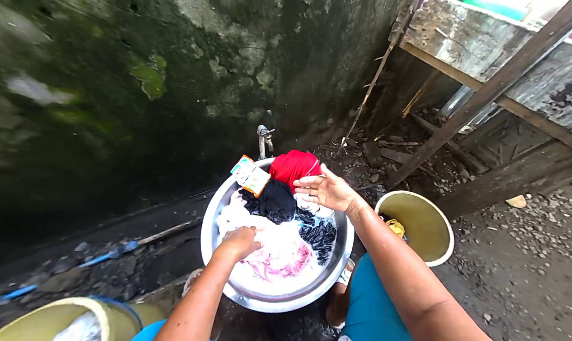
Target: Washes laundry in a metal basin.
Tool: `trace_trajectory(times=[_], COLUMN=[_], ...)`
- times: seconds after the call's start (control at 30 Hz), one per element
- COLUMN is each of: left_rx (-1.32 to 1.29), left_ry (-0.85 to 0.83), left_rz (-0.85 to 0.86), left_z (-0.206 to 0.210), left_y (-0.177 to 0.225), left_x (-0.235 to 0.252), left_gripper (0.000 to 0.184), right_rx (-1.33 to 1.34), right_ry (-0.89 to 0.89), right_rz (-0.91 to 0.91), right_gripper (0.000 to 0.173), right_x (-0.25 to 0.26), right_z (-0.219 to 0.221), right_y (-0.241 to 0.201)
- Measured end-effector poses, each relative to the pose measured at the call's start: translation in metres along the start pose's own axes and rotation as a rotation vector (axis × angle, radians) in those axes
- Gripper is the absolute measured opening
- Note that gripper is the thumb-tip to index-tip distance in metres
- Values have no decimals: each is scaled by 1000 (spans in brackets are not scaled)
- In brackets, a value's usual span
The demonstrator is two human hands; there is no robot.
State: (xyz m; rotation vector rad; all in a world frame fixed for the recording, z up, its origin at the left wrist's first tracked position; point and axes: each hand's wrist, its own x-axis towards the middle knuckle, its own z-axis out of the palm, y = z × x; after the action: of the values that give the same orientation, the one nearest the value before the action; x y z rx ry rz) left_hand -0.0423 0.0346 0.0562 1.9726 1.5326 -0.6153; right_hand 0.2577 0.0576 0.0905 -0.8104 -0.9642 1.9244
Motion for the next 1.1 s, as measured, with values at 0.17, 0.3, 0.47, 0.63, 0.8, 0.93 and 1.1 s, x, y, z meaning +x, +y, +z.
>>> trace_trajectory(times=[0.17, 0.3, 0.47, 0.63, 0.8, 0.93, 1.1], left_rx=[16, 13, 13, 39, 50, 54, 58], left_ry=[22, 26, 31, -12, -47, -53, -60], left_rz=[30, 54, 22, -14, -24, -14, -29], left_z=[5, 12, 13, 18, 15, 15, 16], left_y=[-4, -10, -14, -17, -9, -3, -3], left_x=[0, 5, 2, 4, 8, 11, 11], left_gripper=[60, 59, 56, 58, 58, 57, 57], right_rx=[-64, -32, -346, -1280, -1475, -1595, -1642], right_ry=[289, 247, 310, 323, 359, 441, 389], right_rz=[-5, -18, -60, 88, 280, 205, 205], right_gripper=[45, 44, 33, 38, 77, 77, 79], right_x=[11, 9, 8, 11, 6, 5, 6], right_z=[32, 32, 28, 7, 3, 4, 10], right_y=[9, 17, 19, 24, 33, 32, 34])
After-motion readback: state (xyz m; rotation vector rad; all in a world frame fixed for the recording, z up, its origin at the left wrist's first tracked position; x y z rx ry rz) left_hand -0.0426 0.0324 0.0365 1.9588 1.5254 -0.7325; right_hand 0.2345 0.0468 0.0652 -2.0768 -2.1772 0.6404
